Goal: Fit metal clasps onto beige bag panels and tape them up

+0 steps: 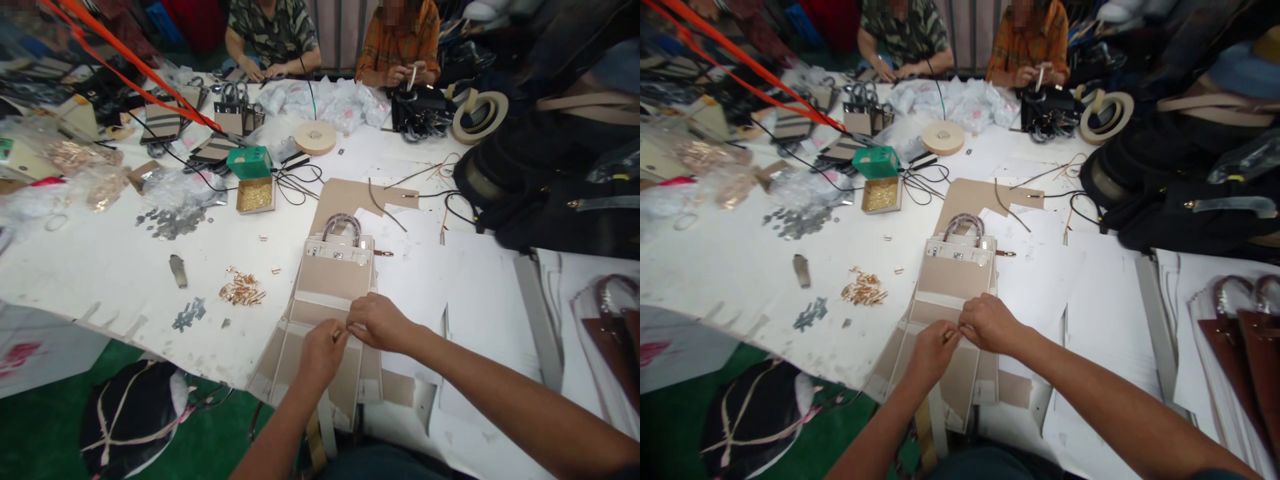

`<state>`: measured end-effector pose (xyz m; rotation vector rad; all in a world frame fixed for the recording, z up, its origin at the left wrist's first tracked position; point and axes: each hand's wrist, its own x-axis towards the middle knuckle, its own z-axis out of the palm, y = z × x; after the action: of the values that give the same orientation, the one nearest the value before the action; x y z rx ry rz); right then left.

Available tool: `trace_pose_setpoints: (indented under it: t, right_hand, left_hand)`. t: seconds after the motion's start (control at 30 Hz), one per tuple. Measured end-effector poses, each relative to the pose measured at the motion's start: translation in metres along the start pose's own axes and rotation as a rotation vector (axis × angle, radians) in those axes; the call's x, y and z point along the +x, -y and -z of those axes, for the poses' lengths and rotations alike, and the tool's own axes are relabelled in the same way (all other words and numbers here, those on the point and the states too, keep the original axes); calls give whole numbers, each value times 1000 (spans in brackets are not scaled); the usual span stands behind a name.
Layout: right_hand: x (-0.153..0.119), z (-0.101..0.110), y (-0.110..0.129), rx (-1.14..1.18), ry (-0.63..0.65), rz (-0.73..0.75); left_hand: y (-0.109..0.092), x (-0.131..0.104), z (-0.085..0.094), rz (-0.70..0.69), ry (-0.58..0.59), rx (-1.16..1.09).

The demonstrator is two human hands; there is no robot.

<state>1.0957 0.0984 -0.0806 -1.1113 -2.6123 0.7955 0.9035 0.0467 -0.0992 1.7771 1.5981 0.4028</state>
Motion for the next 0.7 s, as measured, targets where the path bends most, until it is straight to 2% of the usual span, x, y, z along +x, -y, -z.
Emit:
trace_pose_setpoints:
  t: [0.13,0.2,0.27,0.37,0.47,0.57,0.7]
  right_hand:
    - [4,0,-1,-58,34,13]
    - [8,-5,-10,-27,-33,-32]
    - [17,-9,-26,85,-173,-163]
    - [43,-14,-58,342,-431,-365]
    - [77,-18,-85,411,-581,-397]
    - [103,-26,-98,270,-613,-442]
    - [117,-41,-103,56,-593,-523]
  left_hand:
    - [0,-4,-1,-119,-16,171]
    - [1,-6,-3,-156,-65,205]
    - [5,-8,-6,-154,-116,146]
    - [14,-10,-14,-8,-160,-65]
    - [26,-12,-22,183,-125,-266]
    - [36,-13,-25,254,-77,-369]
    - [38,-14,-22,310,-61,-474]
